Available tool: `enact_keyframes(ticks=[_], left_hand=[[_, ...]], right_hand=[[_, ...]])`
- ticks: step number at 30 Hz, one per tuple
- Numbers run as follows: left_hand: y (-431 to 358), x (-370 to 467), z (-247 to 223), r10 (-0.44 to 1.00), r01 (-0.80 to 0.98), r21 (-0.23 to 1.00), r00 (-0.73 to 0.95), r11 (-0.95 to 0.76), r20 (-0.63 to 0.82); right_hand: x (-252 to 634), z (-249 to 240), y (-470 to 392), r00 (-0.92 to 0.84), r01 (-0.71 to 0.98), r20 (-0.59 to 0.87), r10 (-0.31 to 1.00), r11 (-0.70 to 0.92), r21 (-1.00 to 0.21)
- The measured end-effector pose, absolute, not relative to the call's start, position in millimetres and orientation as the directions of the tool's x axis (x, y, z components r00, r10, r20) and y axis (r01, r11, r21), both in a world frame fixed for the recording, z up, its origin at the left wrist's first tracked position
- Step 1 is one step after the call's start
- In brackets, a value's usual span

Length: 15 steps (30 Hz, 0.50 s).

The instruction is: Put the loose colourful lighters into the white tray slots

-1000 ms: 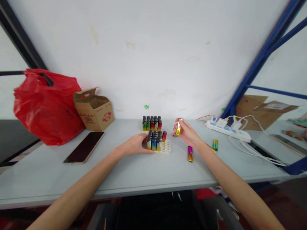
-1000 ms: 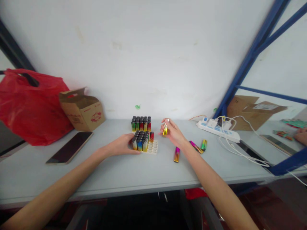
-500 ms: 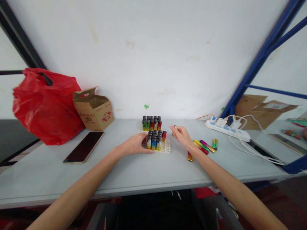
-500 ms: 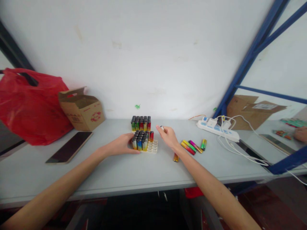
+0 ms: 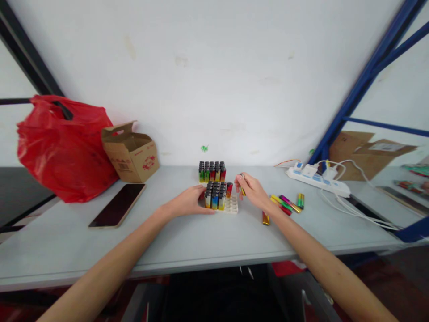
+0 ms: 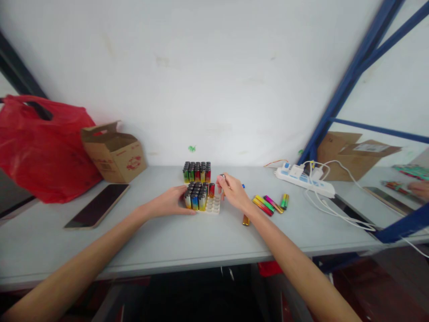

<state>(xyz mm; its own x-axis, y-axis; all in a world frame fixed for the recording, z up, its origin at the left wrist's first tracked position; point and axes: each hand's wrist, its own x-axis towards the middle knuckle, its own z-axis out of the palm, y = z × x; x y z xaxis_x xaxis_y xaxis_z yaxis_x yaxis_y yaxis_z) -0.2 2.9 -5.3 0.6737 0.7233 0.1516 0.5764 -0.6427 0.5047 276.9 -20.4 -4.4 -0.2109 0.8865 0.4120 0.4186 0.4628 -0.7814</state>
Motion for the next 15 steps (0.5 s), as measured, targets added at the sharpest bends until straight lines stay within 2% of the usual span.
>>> enact_keyframes(ticks=[3,5,8,15], left_hand=[[2.4,-0.1,-4.8,0.725,0.572,0.513,0.671,-0.639,0.155],[2.1,0.0,-4.5,0.726,0.567,0.521,0.669,-0.638,0.160],[1.3,0.2,-3.4,0.733,0.569,0.529,0.661,-0.629,0.161],[1.1,0.3,-2.5,0.728,0.561,0.538,0.668,-0.629,0.154]], right_hand=[[279.4,1.0,-22.5,-0.293,0.557,0.486,0.823,0.560,-0.613],[280.9,0.4,-22.5,-0.370,0.627,0.424,0.826,0.559,-0.542],[281.4,-3.4,-21.5,-0.412,0.645,0.352,0.840,0.542,-0.538],[280.6,-8.4,-16.3,-0.378,0.652,0.384,0.842,0.537,-0.535]])
